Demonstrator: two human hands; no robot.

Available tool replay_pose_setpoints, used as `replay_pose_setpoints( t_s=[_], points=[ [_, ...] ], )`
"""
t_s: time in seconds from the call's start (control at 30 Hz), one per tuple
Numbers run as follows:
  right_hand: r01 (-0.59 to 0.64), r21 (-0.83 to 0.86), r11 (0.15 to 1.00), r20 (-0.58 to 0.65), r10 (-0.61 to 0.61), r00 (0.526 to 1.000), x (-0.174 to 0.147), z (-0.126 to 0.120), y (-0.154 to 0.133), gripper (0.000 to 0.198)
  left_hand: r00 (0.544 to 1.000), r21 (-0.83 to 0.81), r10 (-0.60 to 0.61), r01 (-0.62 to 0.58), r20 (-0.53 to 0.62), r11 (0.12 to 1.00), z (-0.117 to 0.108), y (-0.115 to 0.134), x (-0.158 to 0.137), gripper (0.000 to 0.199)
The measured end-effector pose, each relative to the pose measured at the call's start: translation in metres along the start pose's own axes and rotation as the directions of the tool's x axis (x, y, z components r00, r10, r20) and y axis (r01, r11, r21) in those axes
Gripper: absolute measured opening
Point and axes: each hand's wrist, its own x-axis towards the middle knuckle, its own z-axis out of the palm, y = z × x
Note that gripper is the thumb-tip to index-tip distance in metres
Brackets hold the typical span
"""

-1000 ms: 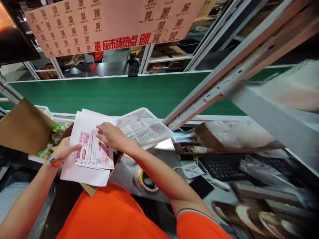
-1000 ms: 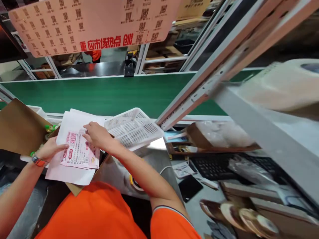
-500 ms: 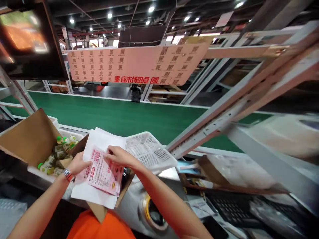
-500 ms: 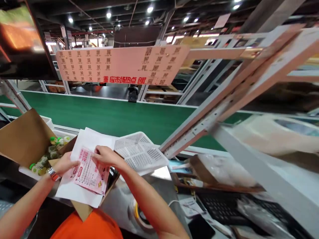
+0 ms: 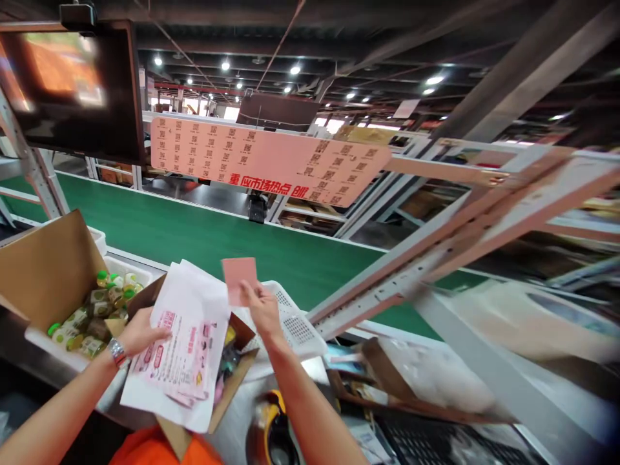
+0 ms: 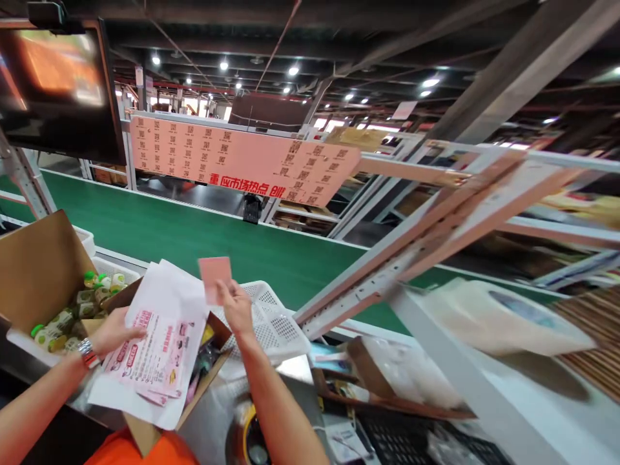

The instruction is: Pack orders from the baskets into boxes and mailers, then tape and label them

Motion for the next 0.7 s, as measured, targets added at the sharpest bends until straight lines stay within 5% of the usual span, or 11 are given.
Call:
replay_pose_setpoints(
  t_s=[0.07,0.17,0.27,0.33,0.4,0.5,0.6,0.7],
  points=[
    [-0.088,-0.190,0.978,-0.194,0.051,0.980,0.016,-0.039,0.023,0.054,1.000,-0.088,-0.024,0.023,-0.013,0.996,-0.012,0.001,-0.005,0.048],
    [-0.297,-0.498,0.815,-0.191,0.231,0.954,0.026,-0.087,0.067,0.034,0.997,-0.285,-0.073,0.065,-0.015,0.956,-0.022,0.008,-0.015,0.061],
    [-0.369,-0.568,0.736,-0.181,0.326,0.928,0.020,-0.105,0.100,0.013,0.995,-0.449,-0.070,0.029,-0.075,0.893,-0.015,0.014,-0.024,0.067],
    [-0.371,-0.574,0.730,-0.194,0.318,0.928,0.014,-0.103,0.105,0.021,0.986,-0.515,-0.060,-0.030,-0.157,0.857,-0.010,0.016,-0.028,0.065],
    [-0.302,-0.539,0.786,-0.173,0.247,0.953,0.006,-0.093,0.094,0.035,0.971,-0.548,-0.056,-0.083,-0.232,0.832,-0.015,0.017,-0.031,0.059],
    [0.042,-0.384,0.922,0.015,-0.039,0.999,-0.012,-0.070,0.054,0.043,0.901,-0.575,-0.040,-0.241,-0.433,0.782,-0.040,0.023,-0.035,0.052],
    [0.337,-0.328,0.882,0.350,-0.218,0.911,-0.034,-0.042,0.007,0.041,0.748,-0.520,0.012,-0.472,-0.663,0.712,-0.064,0.038,-0.041,0.057],
    [0.391,-0.507,0.768,0.564,-0.048,0.824,-0.049,-0.011,-0.023,0.052,0.747,-0.501,0.088,-0.523,-0.658,0.690,-0.069,0.053,-0.050,0.068]
  ],
)
